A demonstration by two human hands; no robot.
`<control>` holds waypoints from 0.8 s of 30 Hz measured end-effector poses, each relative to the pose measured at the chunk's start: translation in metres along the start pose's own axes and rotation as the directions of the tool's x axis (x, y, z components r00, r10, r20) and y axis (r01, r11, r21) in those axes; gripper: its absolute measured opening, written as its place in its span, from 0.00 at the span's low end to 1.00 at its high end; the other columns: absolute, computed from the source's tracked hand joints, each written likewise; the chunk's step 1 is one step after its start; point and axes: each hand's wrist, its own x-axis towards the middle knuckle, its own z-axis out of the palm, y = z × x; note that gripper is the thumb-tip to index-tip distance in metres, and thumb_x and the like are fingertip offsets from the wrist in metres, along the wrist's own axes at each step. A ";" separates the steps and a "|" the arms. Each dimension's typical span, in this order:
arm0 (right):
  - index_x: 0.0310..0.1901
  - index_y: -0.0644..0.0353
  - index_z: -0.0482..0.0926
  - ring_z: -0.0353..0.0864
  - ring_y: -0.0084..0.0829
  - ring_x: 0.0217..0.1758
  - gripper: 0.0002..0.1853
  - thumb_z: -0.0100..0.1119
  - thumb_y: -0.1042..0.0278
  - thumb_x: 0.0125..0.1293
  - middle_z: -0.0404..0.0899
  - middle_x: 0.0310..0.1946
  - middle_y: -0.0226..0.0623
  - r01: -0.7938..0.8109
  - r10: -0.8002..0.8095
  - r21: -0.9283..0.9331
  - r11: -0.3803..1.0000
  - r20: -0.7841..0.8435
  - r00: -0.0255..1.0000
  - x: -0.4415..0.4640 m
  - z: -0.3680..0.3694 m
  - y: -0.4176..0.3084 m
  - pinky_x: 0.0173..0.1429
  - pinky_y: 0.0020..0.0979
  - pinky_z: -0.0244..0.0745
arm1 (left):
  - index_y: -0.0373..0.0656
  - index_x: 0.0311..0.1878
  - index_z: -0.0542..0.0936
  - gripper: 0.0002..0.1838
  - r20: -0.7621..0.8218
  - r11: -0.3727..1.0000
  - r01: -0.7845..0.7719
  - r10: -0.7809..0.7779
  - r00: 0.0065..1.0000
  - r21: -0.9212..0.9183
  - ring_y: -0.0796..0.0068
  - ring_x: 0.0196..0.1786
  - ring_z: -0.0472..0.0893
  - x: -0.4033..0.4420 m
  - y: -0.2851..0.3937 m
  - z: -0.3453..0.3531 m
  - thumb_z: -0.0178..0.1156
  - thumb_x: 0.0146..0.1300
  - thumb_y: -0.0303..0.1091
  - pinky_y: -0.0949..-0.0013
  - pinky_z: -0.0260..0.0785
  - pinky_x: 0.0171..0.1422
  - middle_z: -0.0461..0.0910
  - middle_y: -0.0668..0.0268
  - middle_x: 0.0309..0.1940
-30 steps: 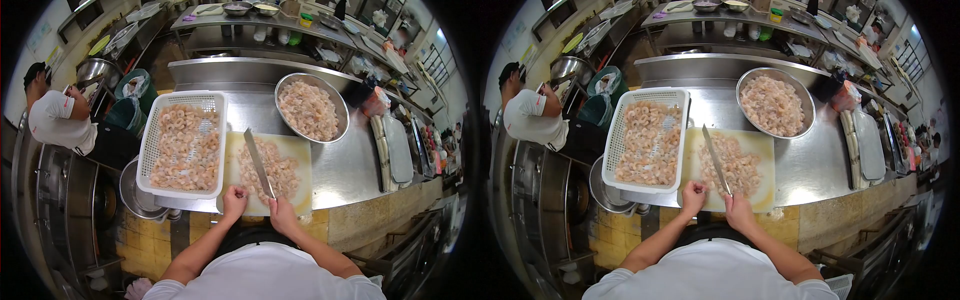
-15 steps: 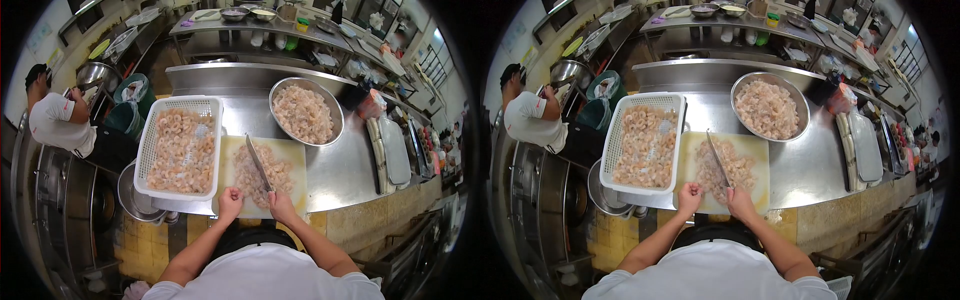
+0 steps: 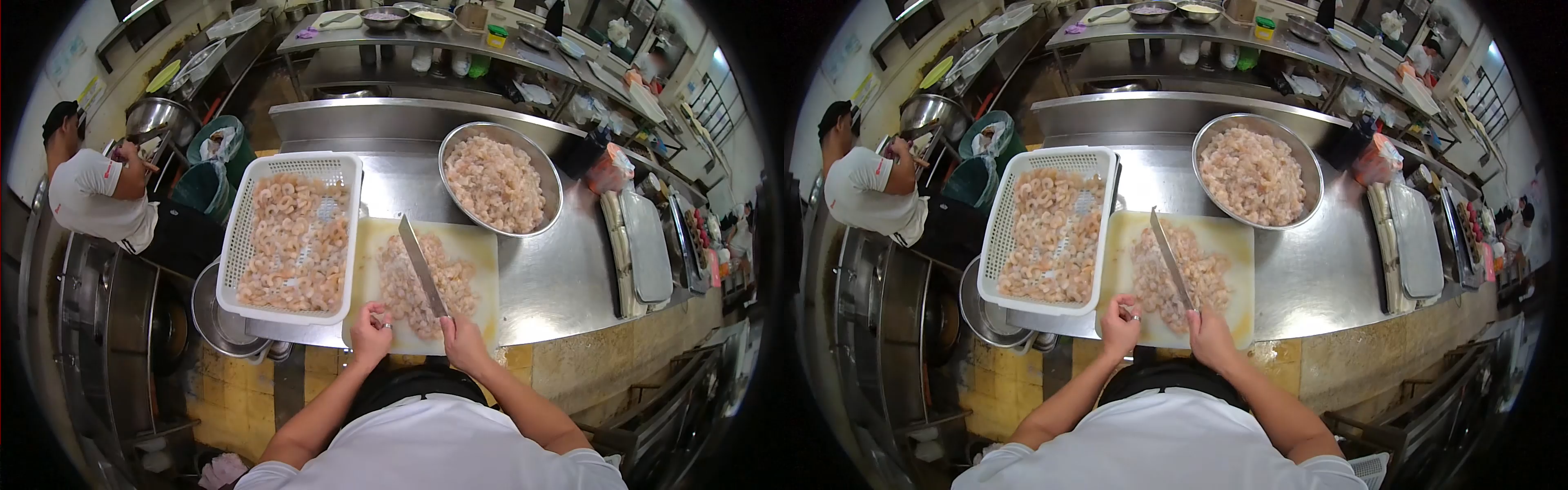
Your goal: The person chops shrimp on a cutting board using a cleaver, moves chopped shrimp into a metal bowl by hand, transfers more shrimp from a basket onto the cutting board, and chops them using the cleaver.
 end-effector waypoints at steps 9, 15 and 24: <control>0.40 0.71 0.80 0.84 0.68 0.38 0.23 0.54 0.55 0.84 0.83 0.32 0.66 0.053 -0.053 -0.001 0.999 0.006 0.999 0.013 0.060 0.009 0.43 0.59 0.76 | 0.40 0.59 0.80 0.23 0.024 0.947 -0.097 0.094 0.995 0.307 0.50 0.56 0.82 -0.006 -0.007 -0.024 0.74 0.63 0.35 0.52 0.75 0.62 0.81 0.51 0.54; 0.42 0.70 0.80 0.84 0.65 0.35 0.21 0.56 0.56 0.83 0.82 0.30 0.63 -0.032 0.042 0.151 0.988 -0.062 0.997 0.004 -0.001 -0.001 0.40 0.55 0.75 | 0.39 0.70 0.75 0.45 0.343 0.796 -0.528 0.427 0.837 0.296 0.41 0.77 0.69 -0.022 0.019 -0.006 0.81 0.55 0.54 0.37 0.59 0.80 0.70 0.45 0.74; 0.36 0.70 0.78 0.81 0.46 0.26 0.22 0.54 0.57 0.85 0.79 0.23 0.54 -0.167 0.221 0.318 0.933 -0.143 0.965 -0.020 -0.048 0.021 0.34 0.46 0.73 | 0.36 0.80 0.65 0.56 0.373 0.725 -0.498 0.346 0.861 0.475 0.42 0.90 0.46 0.041 0.033 0.050 0.73 0.60 0.66 0.29 0.31 0.89 0.52 0.44 0.86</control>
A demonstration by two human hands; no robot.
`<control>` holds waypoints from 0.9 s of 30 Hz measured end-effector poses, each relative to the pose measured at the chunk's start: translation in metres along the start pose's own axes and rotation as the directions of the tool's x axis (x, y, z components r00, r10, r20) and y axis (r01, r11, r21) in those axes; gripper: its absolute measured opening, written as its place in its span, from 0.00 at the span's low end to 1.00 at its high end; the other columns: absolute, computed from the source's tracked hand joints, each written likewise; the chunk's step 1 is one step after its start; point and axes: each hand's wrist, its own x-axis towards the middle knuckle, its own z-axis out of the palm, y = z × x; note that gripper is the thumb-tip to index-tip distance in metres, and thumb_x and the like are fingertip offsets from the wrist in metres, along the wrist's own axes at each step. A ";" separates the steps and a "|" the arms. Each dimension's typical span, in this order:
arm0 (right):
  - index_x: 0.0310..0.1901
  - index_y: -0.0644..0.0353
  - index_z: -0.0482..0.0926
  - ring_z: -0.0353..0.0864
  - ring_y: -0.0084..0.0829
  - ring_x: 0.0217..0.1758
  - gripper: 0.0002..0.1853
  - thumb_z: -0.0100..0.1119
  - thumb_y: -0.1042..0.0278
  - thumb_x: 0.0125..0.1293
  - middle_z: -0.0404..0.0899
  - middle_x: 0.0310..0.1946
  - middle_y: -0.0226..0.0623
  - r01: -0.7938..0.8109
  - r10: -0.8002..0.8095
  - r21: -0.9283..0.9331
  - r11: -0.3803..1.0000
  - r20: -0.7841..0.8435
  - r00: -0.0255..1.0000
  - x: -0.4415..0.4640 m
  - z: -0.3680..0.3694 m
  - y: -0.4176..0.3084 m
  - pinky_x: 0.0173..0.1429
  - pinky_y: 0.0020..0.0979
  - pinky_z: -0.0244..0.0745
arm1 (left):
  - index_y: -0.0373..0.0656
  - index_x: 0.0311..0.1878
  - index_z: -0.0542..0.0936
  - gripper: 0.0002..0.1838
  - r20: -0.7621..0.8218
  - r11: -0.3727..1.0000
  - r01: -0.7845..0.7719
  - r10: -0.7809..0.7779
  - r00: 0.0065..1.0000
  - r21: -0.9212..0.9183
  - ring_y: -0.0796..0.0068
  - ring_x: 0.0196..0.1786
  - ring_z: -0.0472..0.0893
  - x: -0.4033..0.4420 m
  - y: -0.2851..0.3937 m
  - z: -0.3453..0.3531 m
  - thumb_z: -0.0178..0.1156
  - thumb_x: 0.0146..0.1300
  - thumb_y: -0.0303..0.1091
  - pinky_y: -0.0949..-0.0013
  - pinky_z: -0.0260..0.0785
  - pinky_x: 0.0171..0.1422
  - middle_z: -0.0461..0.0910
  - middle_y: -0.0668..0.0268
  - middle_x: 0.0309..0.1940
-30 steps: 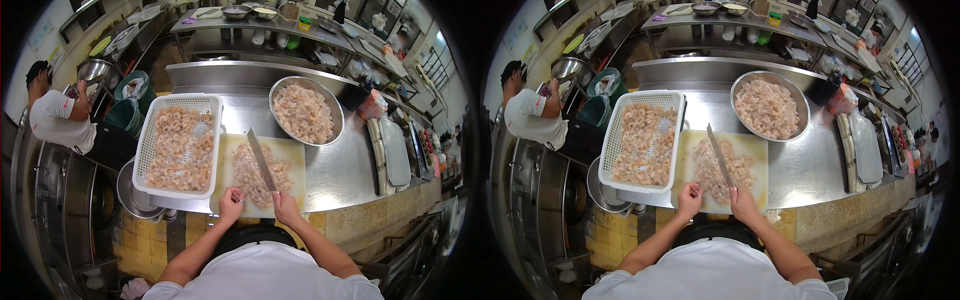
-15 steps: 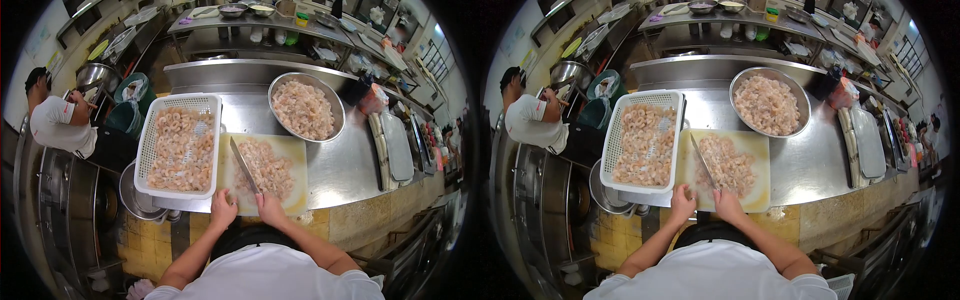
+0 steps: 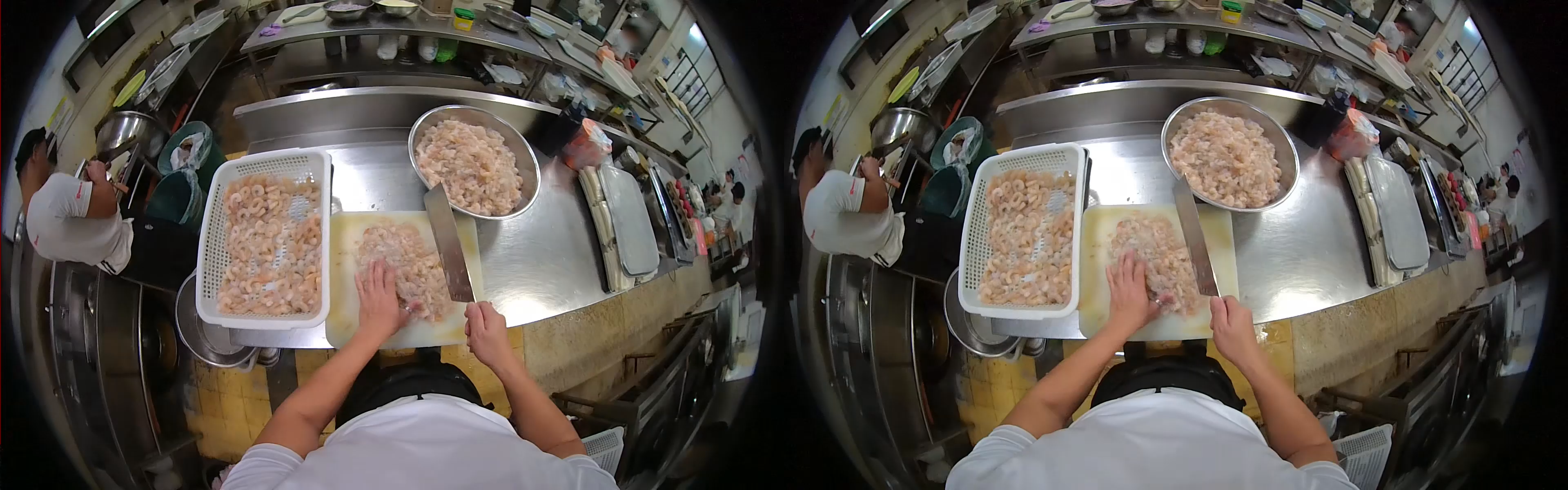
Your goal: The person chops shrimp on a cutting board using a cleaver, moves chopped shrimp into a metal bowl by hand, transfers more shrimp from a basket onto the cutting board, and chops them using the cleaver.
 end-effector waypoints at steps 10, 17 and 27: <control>0.41 0.70 0.81 0.84 0.66 0.36 0.23 0.57 0.53 0.82 0.83 0.30 0.62 0.019 -0.038 -0.252 0.967 -0.070 0.997 0.008 -0.011 0.015 0.40 0.55 0.76 | 0.36 0.72 0.72 0.35 -0.299 0.985 0.127 -0.158 0.941 -0.121 0.41 0.79 0.66 0.032 -0.048 0.005 0.70 0.68 0.44 0.38 0.54 0.84 0.68 0.45 0.77; 0.43 0.68 0.81 0.85 0.68 0.40 0.23 0.58 0.50 0.81 0.85 0.32 0.63 0.088 -0.096 -0.376 0.922 0.000 0.995 0.052 -0.001 0.018 0.44 0.60 0.77 | 0.37 0.67 0.79 0.25 -0.255 0.971 0.165 -0.206 0.945 -0.174 0.44 0.73 0.71 0.081 -0.054 -0.014 0.67 0.71 0.39 0.46 0.61 0.80 0.77 0.50 0.69; 0.42 0.63 0.80 0.86 0.67 0.39 0.23 0.60 0.46 0.78 0.86 0.33 0.60 0.340 -0.122 -0.616 0.710 0.368 0.922 0.062 -0.020 0.025 0.47 0.62 0.81 | 0.37 0.59 0.84 0.13 -0.398 0.835 0.136 -0.390 0.831 -0.533 0.45 0.62 0.81 0.062 -0.076 0.021 0.61 0.75 0.29 0.53 0.73 0.69 0.84 0.50 0.55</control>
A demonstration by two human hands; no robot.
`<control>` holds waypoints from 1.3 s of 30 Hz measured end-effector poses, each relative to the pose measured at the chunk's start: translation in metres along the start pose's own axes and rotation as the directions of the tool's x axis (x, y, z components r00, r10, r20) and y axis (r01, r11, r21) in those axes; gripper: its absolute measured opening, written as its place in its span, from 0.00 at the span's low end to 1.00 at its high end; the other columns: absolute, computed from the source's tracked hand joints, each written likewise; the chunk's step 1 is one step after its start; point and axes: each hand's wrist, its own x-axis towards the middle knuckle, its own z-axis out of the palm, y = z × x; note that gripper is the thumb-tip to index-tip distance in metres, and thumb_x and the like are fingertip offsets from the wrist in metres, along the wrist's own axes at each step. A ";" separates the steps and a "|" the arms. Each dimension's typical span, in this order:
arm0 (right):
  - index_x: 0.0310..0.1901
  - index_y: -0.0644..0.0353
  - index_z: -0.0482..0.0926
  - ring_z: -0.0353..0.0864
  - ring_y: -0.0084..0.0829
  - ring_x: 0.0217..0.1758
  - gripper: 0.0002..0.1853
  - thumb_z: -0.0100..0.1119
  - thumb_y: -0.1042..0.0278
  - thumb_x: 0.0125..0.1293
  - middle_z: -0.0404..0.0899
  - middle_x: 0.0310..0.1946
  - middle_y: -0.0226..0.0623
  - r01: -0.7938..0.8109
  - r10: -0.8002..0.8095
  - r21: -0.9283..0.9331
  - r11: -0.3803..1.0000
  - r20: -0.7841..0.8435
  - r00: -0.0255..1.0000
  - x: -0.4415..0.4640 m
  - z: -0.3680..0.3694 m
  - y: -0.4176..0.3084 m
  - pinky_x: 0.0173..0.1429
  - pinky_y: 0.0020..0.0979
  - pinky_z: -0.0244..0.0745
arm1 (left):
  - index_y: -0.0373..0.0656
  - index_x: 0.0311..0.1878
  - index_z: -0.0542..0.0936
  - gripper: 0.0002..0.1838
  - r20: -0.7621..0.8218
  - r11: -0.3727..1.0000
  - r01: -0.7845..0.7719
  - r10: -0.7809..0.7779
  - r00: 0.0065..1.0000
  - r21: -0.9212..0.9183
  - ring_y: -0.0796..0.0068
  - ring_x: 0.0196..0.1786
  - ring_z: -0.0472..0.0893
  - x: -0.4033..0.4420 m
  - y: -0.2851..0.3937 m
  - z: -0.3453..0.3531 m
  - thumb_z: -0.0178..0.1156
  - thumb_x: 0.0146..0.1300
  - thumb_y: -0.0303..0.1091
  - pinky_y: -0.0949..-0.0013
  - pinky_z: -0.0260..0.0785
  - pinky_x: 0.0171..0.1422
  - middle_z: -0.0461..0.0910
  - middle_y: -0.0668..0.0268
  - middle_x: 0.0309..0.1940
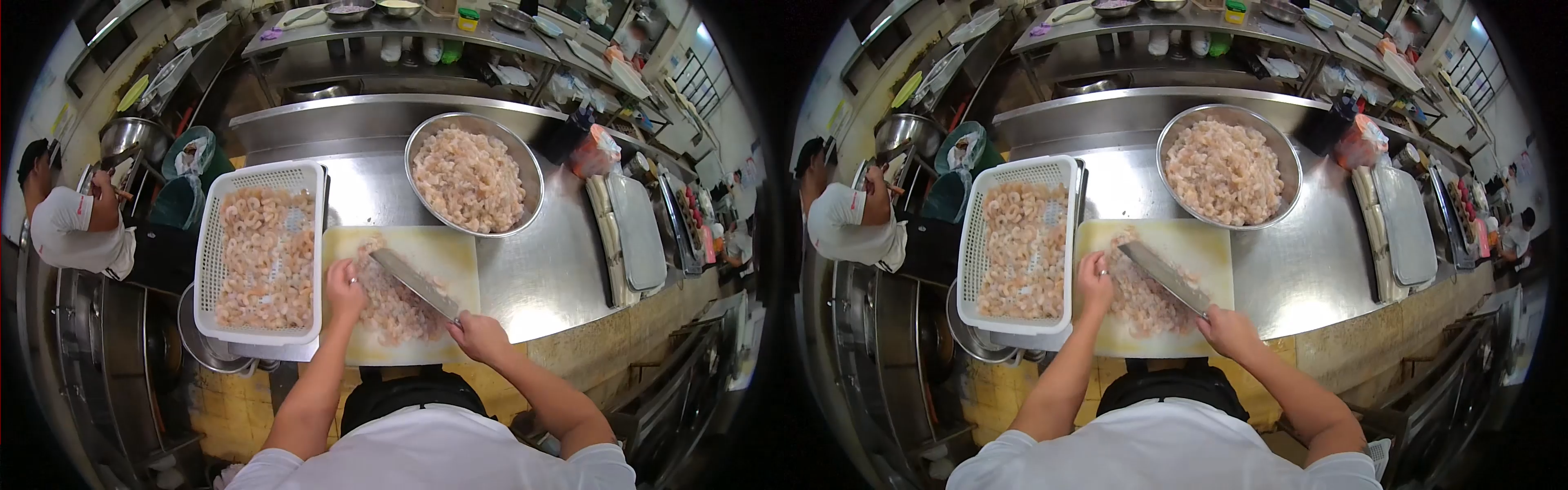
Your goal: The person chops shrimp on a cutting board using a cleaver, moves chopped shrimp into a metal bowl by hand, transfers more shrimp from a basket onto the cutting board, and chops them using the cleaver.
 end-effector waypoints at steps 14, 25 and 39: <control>0.39 0.69 0.78 0.83 0.66 0.34 0.23 0.50 0.55 0.85 0.80 0.27 0.62 0.014 0.119 0.587 0.810 -0.187 0.975 -0.007 -0.009 -0.054 0.39 0.53 0.75 | 0.36 0.61 0.82 0.16 0.086 1.000 0.011 -0.014 0.996 0.026 0.48 0.62 0.81 0.001 0.019 -0.001 0.58 0.74 0.25 0.54 0.73 0.71 0.84 0.50 0.57; 0.40 0.71 0.80 0.82 0.72 0.41 0.26 0.48 0.52 0.86 0.82 0.34 0.69 -0.045 0.155 0.482 0.875 -0.192 0.969 0.040 0.042 -0.080 0.47 0.62 0.75 | 0.34 0.60 0.82 0.17 0.106 0.996 0.006 0.004 0.994 -0.088 0.48 0.60 0.82 -0.011 0.008 -0.013 0.52 0.73 0.22 0.56 0.74 0.69 0.83 0.50 0.56; 0.41 0.71 0.80 0.82 0.64 0.32 0.24 0.50 0.54 0.86 0.80 0.27 0.62 -0.009 0.128 0.377 0.926 -0.292 0.948 0.028 0.019 -0.093 0.40 0.53 0.76 | 0.36 0.59 0.83 0.15 0.091 0.995 -0.012 0.021 0.996 -0.103 0.52 0.59 0.84 -0.011 0.003 -0.013 0.53 0.75 0.24 0.57 0.75 0.67 0.85 0.52 0.54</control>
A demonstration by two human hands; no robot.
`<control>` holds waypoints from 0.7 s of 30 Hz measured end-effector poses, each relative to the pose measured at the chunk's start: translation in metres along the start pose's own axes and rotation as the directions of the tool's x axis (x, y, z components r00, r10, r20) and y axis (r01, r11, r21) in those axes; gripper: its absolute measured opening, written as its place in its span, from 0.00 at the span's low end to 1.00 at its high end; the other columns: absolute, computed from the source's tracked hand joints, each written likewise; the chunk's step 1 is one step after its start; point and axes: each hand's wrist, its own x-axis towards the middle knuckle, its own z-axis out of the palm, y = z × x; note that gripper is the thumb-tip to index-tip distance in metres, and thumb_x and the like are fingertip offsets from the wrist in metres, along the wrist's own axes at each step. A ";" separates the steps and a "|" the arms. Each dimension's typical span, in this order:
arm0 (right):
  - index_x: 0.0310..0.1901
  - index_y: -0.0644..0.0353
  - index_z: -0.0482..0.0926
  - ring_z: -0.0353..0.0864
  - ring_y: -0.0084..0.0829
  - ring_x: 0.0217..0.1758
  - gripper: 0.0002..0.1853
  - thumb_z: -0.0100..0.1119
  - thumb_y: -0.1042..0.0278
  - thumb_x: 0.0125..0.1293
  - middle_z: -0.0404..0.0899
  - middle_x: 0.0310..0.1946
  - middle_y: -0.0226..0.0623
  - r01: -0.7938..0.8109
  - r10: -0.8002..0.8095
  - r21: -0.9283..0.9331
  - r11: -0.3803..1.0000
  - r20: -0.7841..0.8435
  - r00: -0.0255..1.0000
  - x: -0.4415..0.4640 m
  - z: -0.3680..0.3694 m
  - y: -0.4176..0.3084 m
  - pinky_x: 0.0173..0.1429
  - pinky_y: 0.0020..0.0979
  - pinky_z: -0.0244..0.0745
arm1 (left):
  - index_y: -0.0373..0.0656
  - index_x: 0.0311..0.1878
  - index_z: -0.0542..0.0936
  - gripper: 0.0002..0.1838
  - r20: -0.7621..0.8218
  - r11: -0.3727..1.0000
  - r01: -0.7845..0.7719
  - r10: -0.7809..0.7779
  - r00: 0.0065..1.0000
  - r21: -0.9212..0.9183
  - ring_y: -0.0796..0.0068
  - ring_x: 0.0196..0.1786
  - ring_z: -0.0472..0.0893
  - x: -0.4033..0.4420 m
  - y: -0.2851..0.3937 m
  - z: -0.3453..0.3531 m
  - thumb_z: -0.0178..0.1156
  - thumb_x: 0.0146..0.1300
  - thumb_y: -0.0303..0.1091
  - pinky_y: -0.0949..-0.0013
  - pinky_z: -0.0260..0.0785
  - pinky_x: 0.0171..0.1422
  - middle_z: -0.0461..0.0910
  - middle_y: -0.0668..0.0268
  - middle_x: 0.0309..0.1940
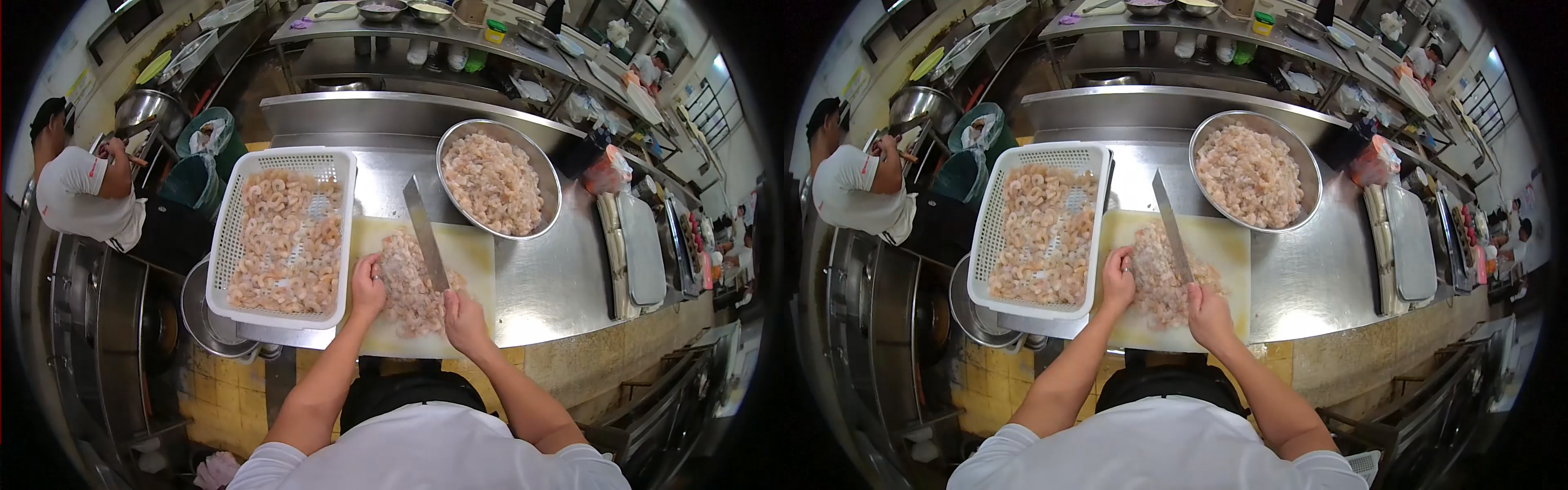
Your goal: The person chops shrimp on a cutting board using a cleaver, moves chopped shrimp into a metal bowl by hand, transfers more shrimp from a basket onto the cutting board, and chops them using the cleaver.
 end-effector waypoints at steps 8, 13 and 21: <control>0.51 0.68 0.80 0.79 0.30 0.27 0.17 0.63 0.59 0.80 0.80 0.24 0.43 -0.078 0.079 0.188 0.979 0.007 0.997 -0.027 -0.069 0.019 0.35 0.37 0.74 | 0.38 0.64 0.80 0.19 0.046 0.985 -0.073 0.067 0.997 0.155 0.47 0.66 0.79 0.004 0.009 0.004 0.63 0.72 0.31 0.52 0.70 0.74 0.81 0.51 0.62; 0.50 0.70 0.81 0.84 0.41 0.30 0.18 0.62 0.59 0.80 0.83 0.28 0.50 -0.117 0.123 0.057 0.992 -0.125 0.984 -0.053 -0.073 0.082 0.39 0.43 0.76 | 0.34 0.71 0.75 0.29 0.163 0.909 -0.160 0.104 0.981 0.385 0.43 0.75 0.70 0.030 0.042 0.013 0.64 0.73 0.41 0.44 0.60 0.82 0.73 0.47 0.72; 0.36 0.63 0.76 0.75 0.31 0.18 0.23 0.51 0.50 0.85 0.75 0.21 0.37 -0.516 0.533 0.288 0.807 0.023 0.846 -0.094 -0.054 0.145 0.23 0.37 0.71 | 0.30 0.79 0.68 0.39 0.381 0.898 -0.254 0.107 0.918 0.359 0.42 0.82 0.64 0.041 0.021 0.018 0.64 0.75 0.48 0.44 0.54 0.87 0.69 0.45 0.79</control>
